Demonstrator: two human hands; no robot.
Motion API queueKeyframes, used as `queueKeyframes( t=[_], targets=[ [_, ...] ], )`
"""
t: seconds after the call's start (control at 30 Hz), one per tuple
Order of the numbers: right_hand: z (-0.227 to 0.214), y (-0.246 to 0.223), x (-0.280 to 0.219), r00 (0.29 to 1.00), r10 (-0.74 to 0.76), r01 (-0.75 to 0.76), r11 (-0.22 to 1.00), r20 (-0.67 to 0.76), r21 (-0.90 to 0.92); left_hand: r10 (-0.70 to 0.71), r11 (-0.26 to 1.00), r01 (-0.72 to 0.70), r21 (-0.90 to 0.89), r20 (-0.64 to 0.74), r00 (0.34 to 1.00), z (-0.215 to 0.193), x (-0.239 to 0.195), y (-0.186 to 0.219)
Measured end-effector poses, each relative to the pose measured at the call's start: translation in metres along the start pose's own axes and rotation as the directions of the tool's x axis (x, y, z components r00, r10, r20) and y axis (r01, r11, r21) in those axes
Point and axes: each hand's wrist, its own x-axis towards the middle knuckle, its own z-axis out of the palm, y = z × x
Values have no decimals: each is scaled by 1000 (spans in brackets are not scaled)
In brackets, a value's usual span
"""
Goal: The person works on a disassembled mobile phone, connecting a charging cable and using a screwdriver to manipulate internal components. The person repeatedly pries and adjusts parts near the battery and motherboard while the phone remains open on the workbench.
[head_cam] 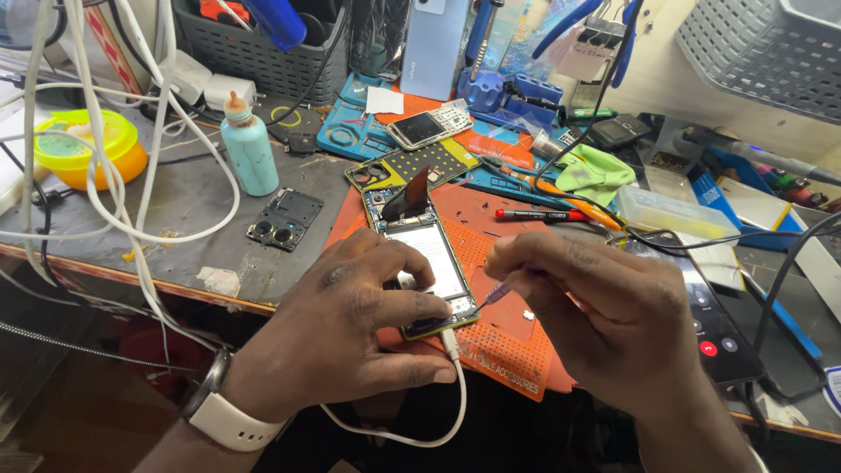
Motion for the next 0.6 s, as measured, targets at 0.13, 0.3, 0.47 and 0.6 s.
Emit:
queueKeyframes(
  t=[0.13, 0.3, 0.47, 0.6],
  targets=[
    [2, -2, 1, 991, -31, 11, 989, -129, -148, 11, 1000, -11, -9, -11, 1000, 0, 3, 1],
    [1, -6, 0, 999, 14, -16, 998, -39, -57, 17, 1000, -17, 4, -5, 1000, 0, 0, 0],
    [3, -4, 3, 994, -27, 21, 998, -104, -56, 30, 1000, -30, 6, -25, 999, -1, 2, -1],
    [6, -1, -2, 997, 23, -27, 998, -74, -55, 0, 1000, 0, 9, -3, 1000, 1, -2, -1]
  ],
)
